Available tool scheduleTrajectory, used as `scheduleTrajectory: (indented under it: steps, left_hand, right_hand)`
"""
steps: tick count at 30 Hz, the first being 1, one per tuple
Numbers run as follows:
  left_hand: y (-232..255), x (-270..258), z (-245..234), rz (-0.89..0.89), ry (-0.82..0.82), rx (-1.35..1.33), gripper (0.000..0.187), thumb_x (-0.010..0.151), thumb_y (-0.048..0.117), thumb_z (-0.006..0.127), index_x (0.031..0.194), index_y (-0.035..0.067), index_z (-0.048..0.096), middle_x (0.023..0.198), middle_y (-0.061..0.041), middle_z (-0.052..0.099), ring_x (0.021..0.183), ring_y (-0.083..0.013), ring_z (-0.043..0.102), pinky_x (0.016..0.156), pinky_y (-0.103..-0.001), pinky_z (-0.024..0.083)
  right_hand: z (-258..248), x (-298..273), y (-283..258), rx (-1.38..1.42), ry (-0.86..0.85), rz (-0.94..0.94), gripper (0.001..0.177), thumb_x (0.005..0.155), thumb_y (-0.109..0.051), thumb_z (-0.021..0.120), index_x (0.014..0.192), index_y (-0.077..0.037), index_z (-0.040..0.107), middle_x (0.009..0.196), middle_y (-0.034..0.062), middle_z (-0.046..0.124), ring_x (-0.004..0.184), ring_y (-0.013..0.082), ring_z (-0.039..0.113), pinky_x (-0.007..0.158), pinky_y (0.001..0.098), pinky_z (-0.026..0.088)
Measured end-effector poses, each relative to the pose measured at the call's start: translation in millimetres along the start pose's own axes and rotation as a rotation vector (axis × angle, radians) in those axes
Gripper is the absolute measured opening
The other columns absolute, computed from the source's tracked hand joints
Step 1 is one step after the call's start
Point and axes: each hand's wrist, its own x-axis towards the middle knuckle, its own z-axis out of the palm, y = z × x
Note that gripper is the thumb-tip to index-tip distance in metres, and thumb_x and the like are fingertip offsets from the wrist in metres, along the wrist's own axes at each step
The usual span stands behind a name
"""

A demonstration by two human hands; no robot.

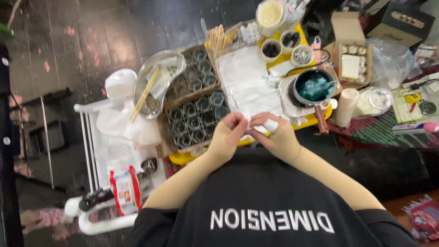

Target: Cleaning small glass jars with wet wipes at a workshop station.

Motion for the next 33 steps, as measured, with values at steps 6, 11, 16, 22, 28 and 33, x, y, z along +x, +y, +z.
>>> scheduleTrajectory:
  steps: [6,11,16,22,28,33]
  left_hand:
    - [40.0,7.1,12.3,0.080,-0.192,0.101,0.039,0.095,0.006,0.067,0.132,0.005,0.055,0.112,-0.001,0.064,0.105,-0.0074,0.060,0.095,-0.023,0.050]
    - [21.3,3.1,4.5,0.223,-0.160,0.278,0.039,0.097,-0.002,0.069,0.132,0.001,0.051,0.107,-0.003,0.064,0.099,-0.0090,0.062,0.088,-0.025,0.052]
    - [21.1,2.5,2.1,0.238,-0.200,0.263,0.052,0.096,-0.003,0.069,0.140,0.003,0.041,0.103,-0.003,0.063,0.095,-0.0085,0.062,0.086,-0.023,0.051]
    - [19.6,4.7,0.8,0.171,-0.264,0.175,0.054,0.097,-0.002,0.067,0.143,0.003,0.039,0.100,-0.004,0.063,0.093,-0.0090,0.060,0.089,-0.023,0.049]
    - [13.9,14.7,-0.4,0.056,-0.212,0.072,0.043,0.099,0.003,0.063,0.133,0.002,0.036,0.100,-0.008,0.066,0.093,-0.0109,0.064,0.088,-0.025,0.052]
    - [31.3,13.9,6.5,-0.036,-0.182,0.257,0.055,0.090,-0.001,0.069,0.130,0.004,0.033,0.098,-0.008,0.066,0.091,-0.0101,0.065,0.084,-0.025,0.053]
  right_hand:
    - [2.2,5.1,0.6,0.260,0.167,0.270,0.007,0.088,-0.007,0.077,0.091,-0.002,0.073,0.096,0.0051,0.075,0.087,0.0122,0.069,0.079,0.0251,0.054]
    - [1.1,0.3,-7.8,0.322,0.188,0.447,0.012,0.094,-0.012,0.071,0.091,-0.001,0.075,0.083,0.0007,0.071,0.077,0.0070,0.060,0.068,0.0235,0.048]
    - [-0.3,-16.8,3.0,0.320,0.229,0.518,0.015,0.093,-0.014,0.070,0.091,0.000,0.076,0.079,-0.0007,0.070,0.073,0.0049,0.058,0.065,0.0224,0.047]
    - [-7.8,-26.6,2.4,0.391,0.197,0.531,0.017,0.094,-0.015,0.070,0.093,0.001,0.077,0.082,-0.0005,0.072,0.078,0.0038,0.060,0.070,0.0212,0.049]
    - [-21.2,-21.8,-14.9,0.257,0.108,0.366,0.014,0.088,-0.013,0.073,0.096,-0.002,0.077,0.094,0.0038,0.077,0.081,0.0103,0.068,0.072,0.0260,0.054]
    - [-33.0,-15.2,-22.5,-0.314,-0.102,0.022,0.020,0.081,-0.016,0.078,0.101,-0.013,0.078,0.101,0.0046,0.077,0.086,0.0238,0.074,0.074,0.0337,0.058]
